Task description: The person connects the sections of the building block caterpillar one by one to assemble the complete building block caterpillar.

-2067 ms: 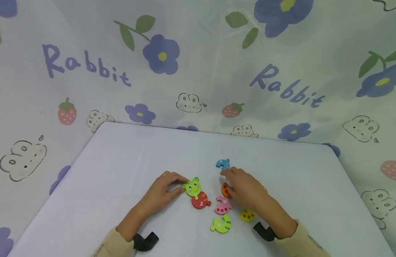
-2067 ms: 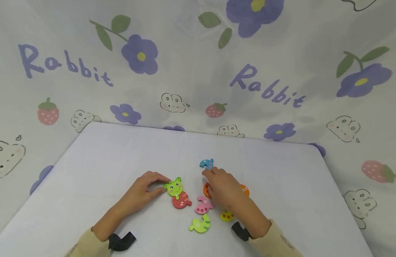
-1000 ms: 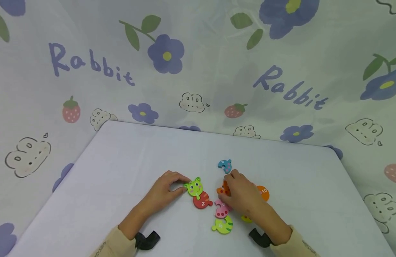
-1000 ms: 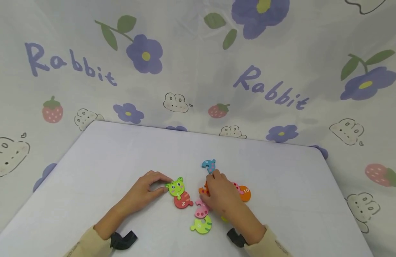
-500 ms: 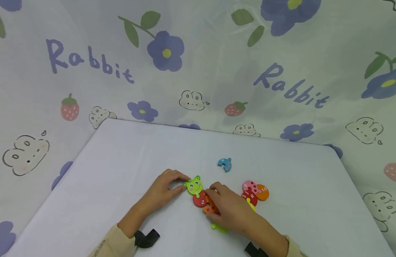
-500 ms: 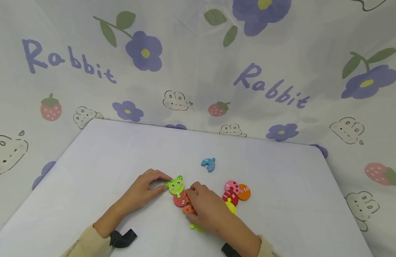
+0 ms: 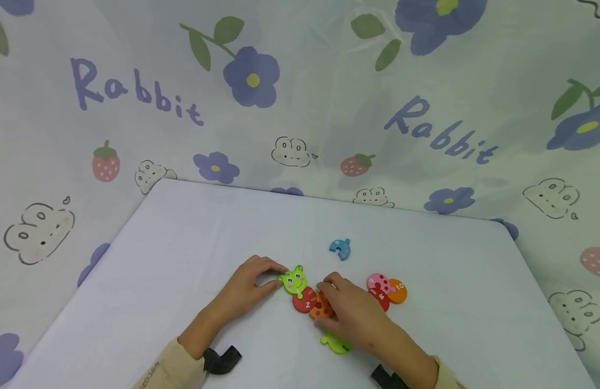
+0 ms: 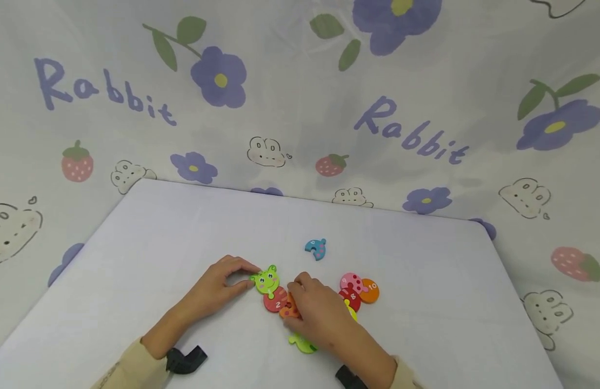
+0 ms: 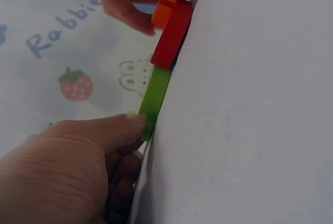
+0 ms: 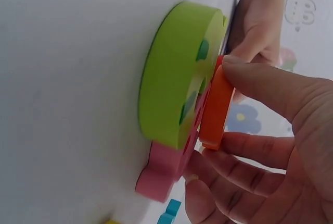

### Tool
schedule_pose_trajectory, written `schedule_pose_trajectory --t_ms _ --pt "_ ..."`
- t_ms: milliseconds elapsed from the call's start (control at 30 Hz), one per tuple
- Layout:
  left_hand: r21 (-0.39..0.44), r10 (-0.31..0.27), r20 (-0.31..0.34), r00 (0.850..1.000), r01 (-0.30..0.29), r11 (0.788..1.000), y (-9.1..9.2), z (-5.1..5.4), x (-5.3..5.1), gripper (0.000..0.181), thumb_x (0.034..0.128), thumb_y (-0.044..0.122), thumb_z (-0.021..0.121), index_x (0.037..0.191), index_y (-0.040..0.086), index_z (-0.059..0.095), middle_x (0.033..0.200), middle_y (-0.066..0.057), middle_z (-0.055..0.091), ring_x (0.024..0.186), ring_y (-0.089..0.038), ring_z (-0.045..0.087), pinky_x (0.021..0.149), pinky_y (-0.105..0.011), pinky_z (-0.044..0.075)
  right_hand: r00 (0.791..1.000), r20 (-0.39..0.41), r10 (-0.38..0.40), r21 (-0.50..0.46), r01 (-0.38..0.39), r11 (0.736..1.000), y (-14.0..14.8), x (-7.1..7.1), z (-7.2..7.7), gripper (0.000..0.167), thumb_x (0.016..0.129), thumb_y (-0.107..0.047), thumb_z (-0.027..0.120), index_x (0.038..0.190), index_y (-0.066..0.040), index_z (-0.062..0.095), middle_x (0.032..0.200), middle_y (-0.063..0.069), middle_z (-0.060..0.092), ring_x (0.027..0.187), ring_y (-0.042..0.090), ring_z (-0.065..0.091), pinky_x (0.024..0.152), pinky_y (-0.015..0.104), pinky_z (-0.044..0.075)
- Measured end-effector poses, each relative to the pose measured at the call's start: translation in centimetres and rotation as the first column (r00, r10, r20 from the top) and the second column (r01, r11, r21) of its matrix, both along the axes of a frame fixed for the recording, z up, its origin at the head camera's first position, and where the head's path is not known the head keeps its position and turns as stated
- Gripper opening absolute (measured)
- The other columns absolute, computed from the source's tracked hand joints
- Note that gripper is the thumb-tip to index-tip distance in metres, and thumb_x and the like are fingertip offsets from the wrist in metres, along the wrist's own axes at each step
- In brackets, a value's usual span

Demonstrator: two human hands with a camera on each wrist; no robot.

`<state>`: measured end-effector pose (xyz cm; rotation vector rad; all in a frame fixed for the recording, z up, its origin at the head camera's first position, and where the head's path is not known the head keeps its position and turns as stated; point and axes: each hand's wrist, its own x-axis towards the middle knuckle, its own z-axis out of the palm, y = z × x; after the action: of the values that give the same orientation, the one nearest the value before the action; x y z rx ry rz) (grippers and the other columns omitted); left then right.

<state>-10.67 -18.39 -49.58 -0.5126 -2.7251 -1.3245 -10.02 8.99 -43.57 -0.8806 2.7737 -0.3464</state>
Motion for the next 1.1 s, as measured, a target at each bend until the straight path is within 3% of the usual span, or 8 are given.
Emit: schedule_pose_trajectory --t_ms 267,700,800,967,1100 --pt "0.004 -0.007 0.007 1.0 0.007 1.0 0.0 -0.2 0.0 0.032 0.0926 0.013 0.082 0.12 0.027 0.074 0.116 0.023 0.068 0.109 -0.006 0.058 0.096 -0.034 0.052 0.999 0.004 -0.048 -0.011 0.048 0.999 0.3 -0.3 -0.1 0.066 0.083 -0.048 0.088 0.133 -0.01 0.068 0.126 0.003 0.063 0.109 0.017 0.06 0.088 0.034 0.059" --pt "0.003 0.001 0.017 1.0 -0.001 1.0 -0.1 0.2 0.2 0.032 0.0927 0.012 0.081 0.121 0.026 0.074 0.116 0.021 0.069 0.107 -0.007 0.058 0.094 -0.034 0.052 0.998 -0.054 0.011 0.071 -0.007 0.997 -0.4 0.2 0.1 0.066 0.081 -0.047 0.09 0.132 -0.011 0.069 0.126 0.006 0.063 0.111 0.022 0.063 0.085 0.037 0.061" --pt "0.001 0.009 0.017 1.0 -0.009 1.0 -0.2 0.1 0.2 0.033 0.0923 0.012 0.082 0.121 0.027 0.074 0.116 0.022 0.068 0.107 -0.007 0.058 0.094 -0.034 0.052 0.992 -0.114 0.05 0.117 -0.036 0.992 -0.7 0.4 0.1 0.065 0.08 -0.047 0.09 0.131 -0.011 0.07 0.125 0.006 0.063 0.11 0.022 0.062 0.084 0.036 0.06" --pt "0.005 0.001 0.01 1.0 -0.001 1.0 -0.2 0.0 0.2 0.033 0.0925 0.012 0.082 0.121 0.026 0.074 0.116 0.021 0.069 0.107 -0.007 0.058 0.094 -0.034 0.052 0.964 -0.22 0.148 0.187 -0.107 0.976 -1.1 0.9 -0.2 0.062 0.081 -0.046 0.09 0.129 -0.01 0.073 0.121 0.007 0.065 0.106 0.023 0.061 0.084 0.037 0.059" --pt "0.006 -0.009 0.003 1.0 0.009 1.0 -0.1 0.0 0.1 0.032 0.0932 0.012 0.081 0.121 0.025 0.074 0.116 0.02 0.069 0.106 -0.007 0.057 0.093 -0.034 0.052 0.985 -0.143 0.098 0.152 -0.076 0.985 -0.8 0.7 -0.3 0.063 0.082 -0.047 0.088 0.133 -0.014 0.071 0.127 0.005 0.065 0.113 0.023 0.059 0.091 0.042 0.058"
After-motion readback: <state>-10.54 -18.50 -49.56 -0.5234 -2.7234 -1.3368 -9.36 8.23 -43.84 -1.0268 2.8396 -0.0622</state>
